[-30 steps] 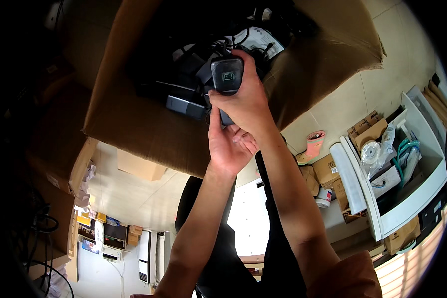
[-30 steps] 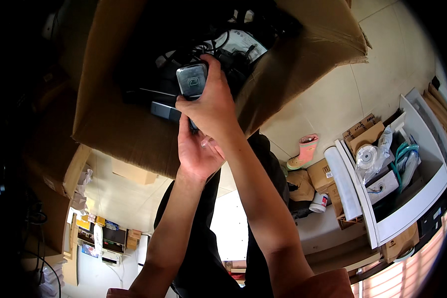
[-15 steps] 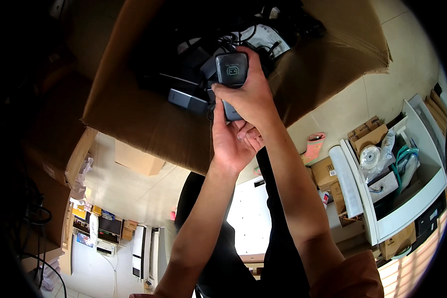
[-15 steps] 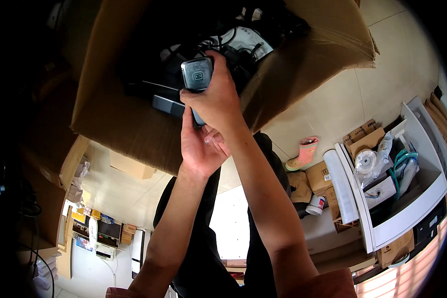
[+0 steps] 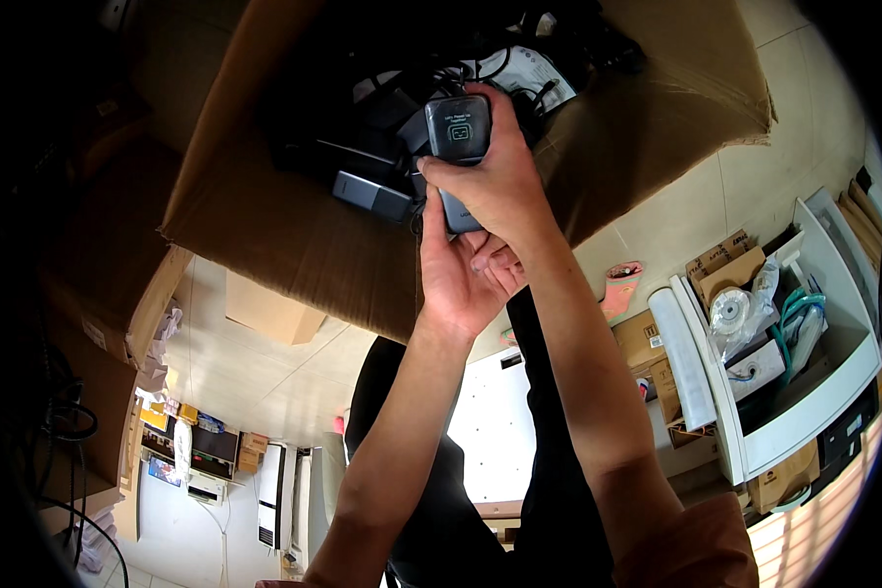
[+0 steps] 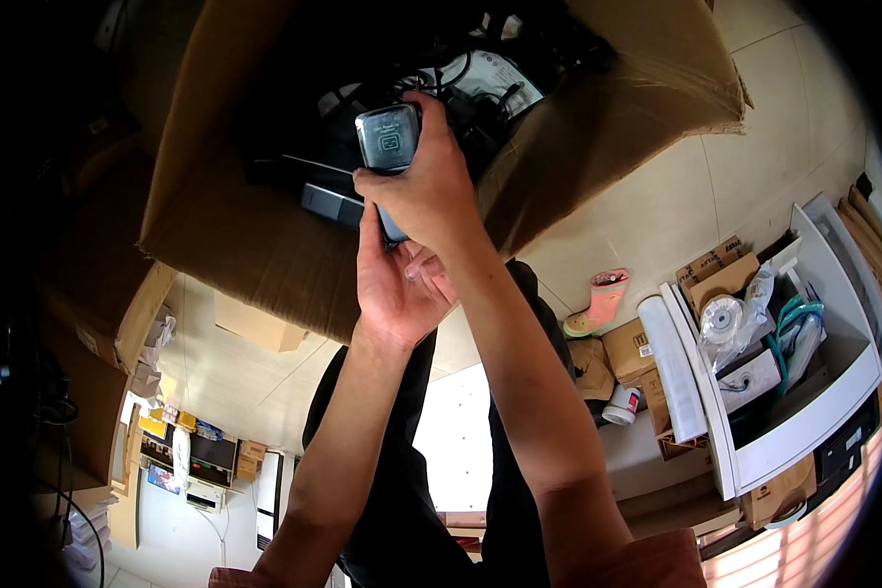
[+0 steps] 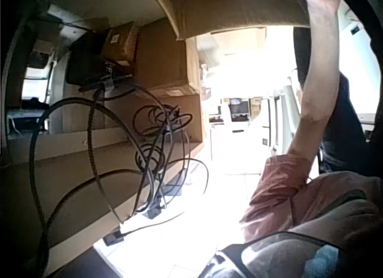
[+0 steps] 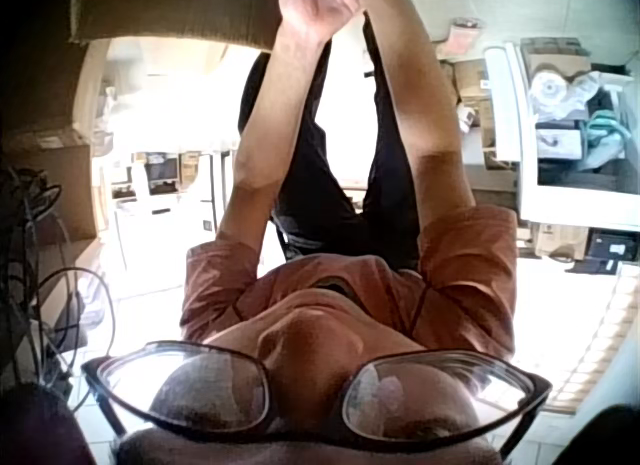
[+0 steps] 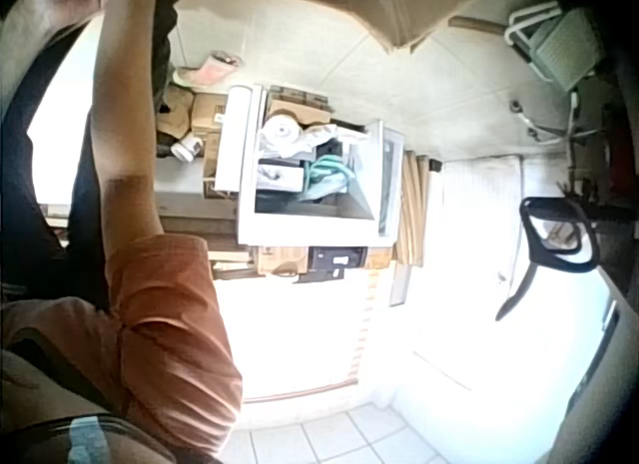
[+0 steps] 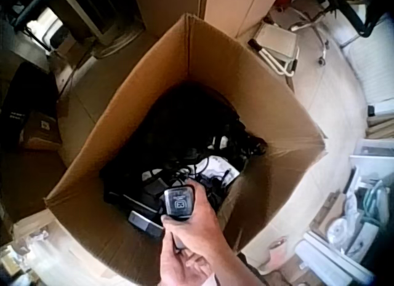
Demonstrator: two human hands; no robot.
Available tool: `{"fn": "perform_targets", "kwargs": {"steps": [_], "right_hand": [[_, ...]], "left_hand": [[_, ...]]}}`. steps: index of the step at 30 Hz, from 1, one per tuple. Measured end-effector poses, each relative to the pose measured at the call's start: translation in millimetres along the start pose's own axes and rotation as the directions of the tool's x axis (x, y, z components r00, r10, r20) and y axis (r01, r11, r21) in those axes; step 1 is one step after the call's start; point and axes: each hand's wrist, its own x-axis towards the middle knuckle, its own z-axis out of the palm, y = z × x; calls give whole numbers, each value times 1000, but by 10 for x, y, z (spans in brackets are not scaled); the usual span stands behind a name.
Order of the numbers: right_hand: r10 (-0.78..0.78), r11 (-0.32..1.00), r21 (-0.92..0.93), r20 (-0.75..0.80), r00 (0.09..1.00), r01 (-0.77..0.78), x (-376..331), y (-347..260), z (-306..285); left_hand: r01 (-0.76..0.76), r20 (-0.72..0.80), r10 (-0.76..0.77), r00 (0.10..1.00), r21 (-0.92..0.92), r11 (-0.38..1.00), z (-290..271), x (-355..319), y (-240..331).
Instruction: The person takes power banks from a cardboard box, checks the digital display on each by pressing a button, and places them onto a table to connect them to charging cables.
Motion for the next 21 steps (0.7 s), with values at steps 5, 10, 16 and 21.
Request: {"fn": "perform_targets", "kwargs": {"steps": [5, 10, 16, 21], "right_hand": [[19, 1000, 20, 4, 1000, -19, -5, -21, 4], [14, 1000, -11, 6, 1000, -13, -10, -59, 6], [35, 999, -11, 15, 999, -35, -16, -100, -13], [16, 1000, -27, 3, 1000, -16, -4, -83, -35]], "left_hand": [[-9, -7, 10, 1000, 21, 1000, -1, 1, -7], [-4, -10, 4, 1000, -3, 1000, 0, 1, 15], [-11, -23, 11, 1000, 15, 1000, -7, 8, 10], [-4, 11, 3, 1000, 27, 1000, 10, 12, -20]]}}
